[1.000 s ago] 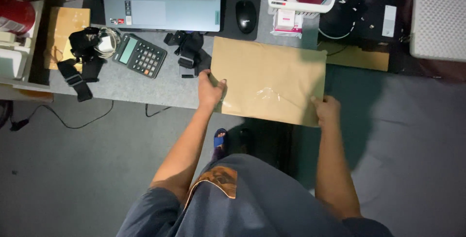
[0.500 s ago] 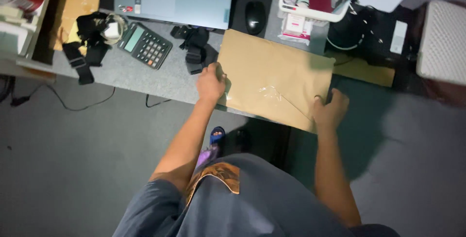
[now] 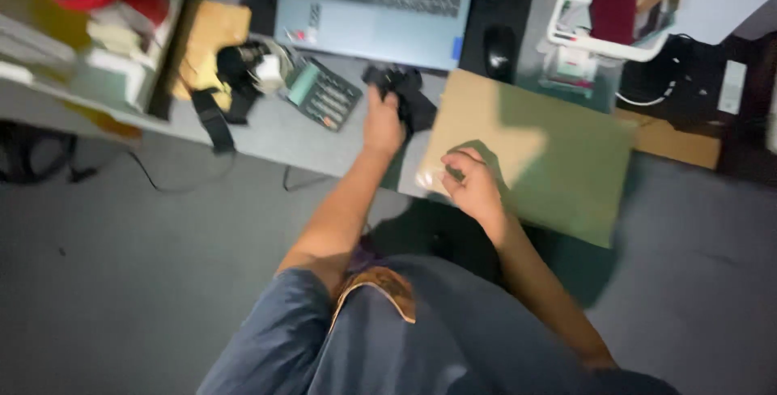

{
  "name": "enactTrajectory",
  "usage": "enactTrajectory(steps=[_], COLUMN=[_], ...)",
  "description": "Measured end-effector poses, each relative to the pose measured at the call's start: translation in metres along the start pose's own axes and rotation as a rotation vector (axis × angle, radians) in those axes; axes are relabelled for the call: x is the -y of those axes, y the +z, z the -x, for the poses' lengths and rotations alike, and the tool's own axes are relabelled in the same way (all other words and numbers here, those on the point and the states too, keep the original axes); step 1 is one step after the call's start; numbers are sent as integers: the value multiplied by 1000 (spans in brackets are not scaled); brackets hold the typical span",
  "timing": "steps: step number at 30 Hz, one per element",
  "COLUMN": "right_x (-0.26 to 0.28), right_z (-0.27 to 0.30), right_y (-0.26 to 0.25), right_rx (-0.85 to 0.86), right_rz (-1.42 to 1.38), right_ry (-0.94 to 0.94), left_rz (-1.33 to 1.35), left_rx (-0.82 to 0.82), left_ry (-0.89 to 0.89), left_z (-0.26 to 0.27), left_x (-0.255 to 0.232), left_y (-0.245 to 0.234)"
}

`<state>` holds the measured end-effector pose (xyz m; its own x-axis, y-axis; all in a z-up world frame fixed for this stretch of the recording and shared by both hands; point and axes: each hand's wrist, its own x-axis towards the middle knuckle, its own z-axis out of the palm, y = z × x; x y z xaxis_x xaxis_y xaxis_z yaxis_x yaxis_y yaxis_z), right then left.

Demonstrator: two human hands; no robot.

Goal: Organizing various office supplies, electronics, and containers on a desk.

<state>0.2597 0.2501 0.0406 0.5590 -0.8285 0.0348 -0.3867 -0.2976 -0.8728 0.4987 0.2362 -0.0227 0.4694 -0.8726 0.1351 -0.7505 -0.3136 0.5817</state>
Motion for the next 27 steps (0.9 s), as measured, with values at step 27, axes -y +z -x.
enactTrajectory(steps=[27], right_x=[93], right_z=[-95], right_y=[173], right_rx=[90], right_rz=[-975], right_ry=[204], left_rz=[1492], left_rx=[433], left_ry=[-510], left_z=[17], left_x=[99], left_y=[-199])
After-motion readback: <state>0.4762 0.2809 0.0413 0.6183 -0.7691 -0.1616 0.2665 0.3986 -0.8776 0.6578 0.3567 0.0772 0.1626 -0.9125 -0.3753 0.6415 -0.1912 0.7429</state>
